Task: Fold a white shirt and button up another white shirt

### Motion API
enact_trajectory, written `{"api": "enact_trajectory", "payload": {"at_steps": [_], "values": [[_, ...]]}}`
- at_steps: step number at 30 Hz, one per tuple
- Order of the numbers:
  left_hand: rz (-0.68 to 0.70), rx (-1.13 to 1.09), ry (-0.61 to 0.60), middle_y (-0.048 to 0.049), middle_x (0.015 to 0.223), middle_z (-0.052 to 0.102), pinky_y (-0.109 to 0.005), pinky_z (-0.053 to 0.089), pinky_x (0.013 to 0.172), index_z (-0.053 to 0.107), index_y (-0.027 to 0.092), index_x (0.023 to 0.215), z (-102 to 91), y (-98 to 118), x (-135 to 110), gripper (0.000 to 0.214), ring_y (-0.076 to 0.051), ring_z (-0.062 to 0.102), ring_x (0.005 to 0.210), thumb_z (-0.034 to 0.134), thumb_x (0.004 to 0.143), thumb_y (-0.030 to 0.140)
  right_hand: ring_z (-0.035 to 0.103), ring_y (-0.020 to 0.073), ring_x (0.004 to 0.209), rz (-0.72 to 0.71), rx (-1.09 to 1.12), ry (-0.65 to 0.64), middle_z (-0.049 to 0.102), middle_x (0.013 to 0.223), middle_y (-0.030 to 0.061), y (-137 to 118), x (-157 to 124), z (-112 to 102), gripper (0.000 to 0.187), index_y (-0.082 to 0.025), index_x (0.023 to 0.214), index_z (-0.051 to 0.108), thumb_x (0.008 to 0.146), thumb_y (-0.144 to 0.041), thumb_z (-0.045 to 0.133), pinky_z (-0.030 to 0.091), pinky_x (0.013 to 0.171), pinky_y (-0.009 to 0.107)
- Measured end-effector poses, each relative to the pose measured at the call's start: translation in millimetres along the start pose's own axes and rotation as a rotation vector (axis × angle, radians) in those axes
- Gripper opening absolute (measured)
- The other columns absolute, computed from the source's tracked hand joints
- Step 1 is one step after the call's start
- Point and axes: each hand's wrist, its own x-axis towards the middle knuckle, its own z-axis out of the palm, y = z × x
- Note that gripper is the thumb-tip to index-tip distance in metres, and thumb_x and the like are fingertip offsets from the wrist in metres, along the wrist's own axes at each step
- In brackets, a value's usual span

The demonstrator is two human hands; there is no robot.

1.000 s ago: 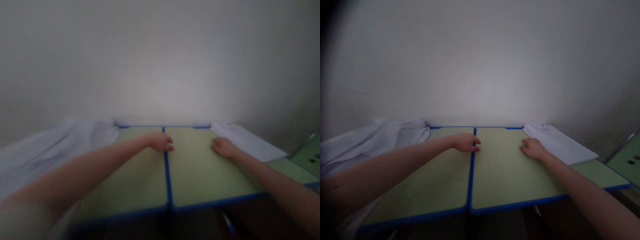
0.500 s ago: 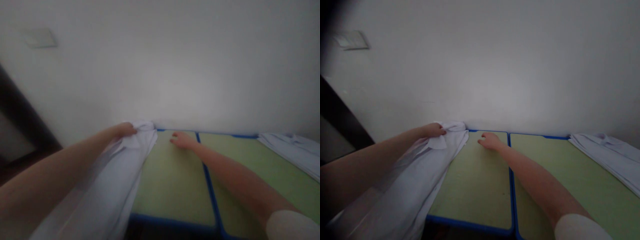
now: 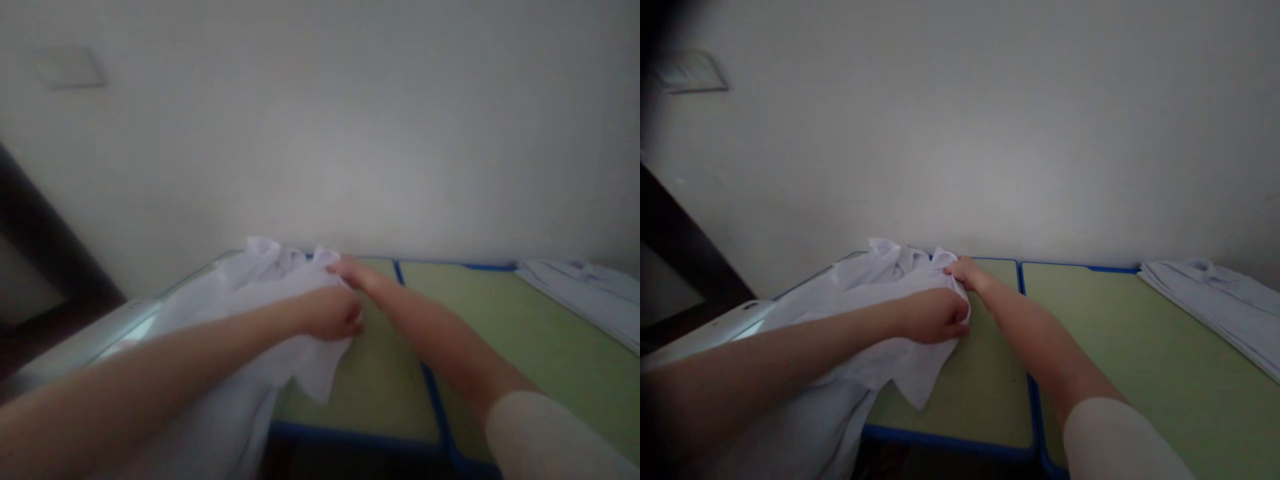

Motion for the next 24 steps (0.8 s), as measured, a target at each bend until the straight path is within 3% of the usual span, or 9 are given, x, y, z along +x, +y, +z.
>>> {"api": "enact_trajectory", "payload": {"at_steps": [2, 3, 7, 9, 11, 15, 19, 24], "values": [[0.001, -0.076, -0.024, -0.0006, 0.055, 0.057, -0.026, 0.033, 0.05, 0.063, 0.02, 0.063, -2.7, -3, -6, 0.031, -0.012, 0.047, 0.049, 0.049, 0.076, 0.044, 0.057, 0.0162, 0.065, -0.013, 0.014, 0.02, 0.064, 0.074, 0.0062, -2, -11, -11, 0.017, -0.014, 0.082, 0.061, 0.067, -0.021, 0.062, 0.047, 0.064, 0.03], [-0.042, -0.103, 0.022, -0.0005, 0.057, 0.058, -0.025, 0.035, 0.051, 0.063, 0.02, 0.065, -7.1, -11, -7, 0.031, -0.012, 0.048, 0.051, 0.047, 0.078, 0.044, 0.057, 0.0154, 0.067, -0.035, 0.028, 0.044, 0.064, 0.079, 0.006, -5, -17, -18, 0.019, -0.014, 0.085, 0.061, 0.067, -0.021, 0.061, 0.047, 0.065, 0.03], [-0.382, -0.127, 0.391, -0.0053, 0.084, 0.064, -0.026, 0.043, 0.065, 0.065, 0.018, 0.084, -29.1, -62, -5, 0.035, -0.016, 0.058, 0.074, 0.049, 0.074, 0.048, 0.058, 0.0147, 0.072, -0.195, 0.17, 0.144, 0.065, 0.086, 0.0066, -29, -34, -50, 0.027, -0.014, 0.09, 0.059, 0.067, -0.026, 0.061, 0.047, 0.068, 0.028], [-0.448, -0.211, 0.377, -0.0064, 0.097, 0.064, -0.026, 0.045, 0.071, 0.063, 0.019, 0.098, -34.2, -79, 0, 0.044, -0.018, 0.059, 0.083, 0.055, 0.068, 0.05, 0.058, 0.0147, 0.071, -0.251, 0.203, 0.177, 0.065, 0.084, 0.0062, -45, -41, -64, 0.027, -0.013, 0.091, 0.058, 0.067, -0.027, 0.061, 0.047, 0.066, 0.028], [-0.418, -0.314, 0.275, -0.0047, 0.102, 0.065, -0.026, 0.045, 0.073, 0.061, 0.021, 0.106, -33.9, -81, 5, 0.048, -0.017, 0.06, 0.084, 0.056, 0.067, 0.048, 0.058, 0.0142, 0.069, -0.26, 0.153, 0.247, 0.064, 0.08, 0.005, -59, -49, -74, 0.024, -0.013, 0.089, 0.058, 0.068, -0.024, 0.059, 0.047, 0.064, 0.026], [-0.277, -0.312, 0.221, -0.0026, 0.098, 0.066, -0.025, 0.044, 0.072, 0.061, 0.021, 0.103, -30.3, -52, 23, 0.041, -0.017, 0.059, 0.083, 0.054, 0.069, 0.041, 0.059, 0.015, 0.071, -0.183, -0.057, 0.441, 0.064, 0.078, 0.0045, -84, -71, -93, 0.016, -0.013, 0.085, 0.059, 0.072, -0.023, 0.057, 0.048, 0.068, 0.027], [-0.301, -0.226, 0.26, -0.0055, 0.084, 0.066, -0.026, 0.043, 0.067, 0.065, 0.016, 0.089, -40.8, -12, 60, 0.042, -0.018, 0.058, 0.077, 0.041, 0.078, 0.048, 0.061, 0.0174, 0.077, -0.203, -0.17, 0.55, 0.064, 0.08, 0.0071, -105, -98, -117, 0.022, -0.012, 0.084, 0.061, 0.078, -0.033, 0.056, 0.049, 0.074, 0.032], [-0.375, -0.269, 0.48, -0.0072, 0.075, 0.064, -0.027, 0.041, 0.064, 0.066, 0.014, 0.082, -76.3, 22, 101, 0.05, -0.018, 0.057, 0.074, 0.035, 0.081, 0.053, 0.063, 0.0189, 0.082, -0.309, -0.121, 0.652, 0.065, 0.087, 0.0097, -128, -140, -161, 0.033, -0.011, 0.089, 0.061, 0.075, -0.041, 0.062, 0.049, 0.08, 0.037]]}}
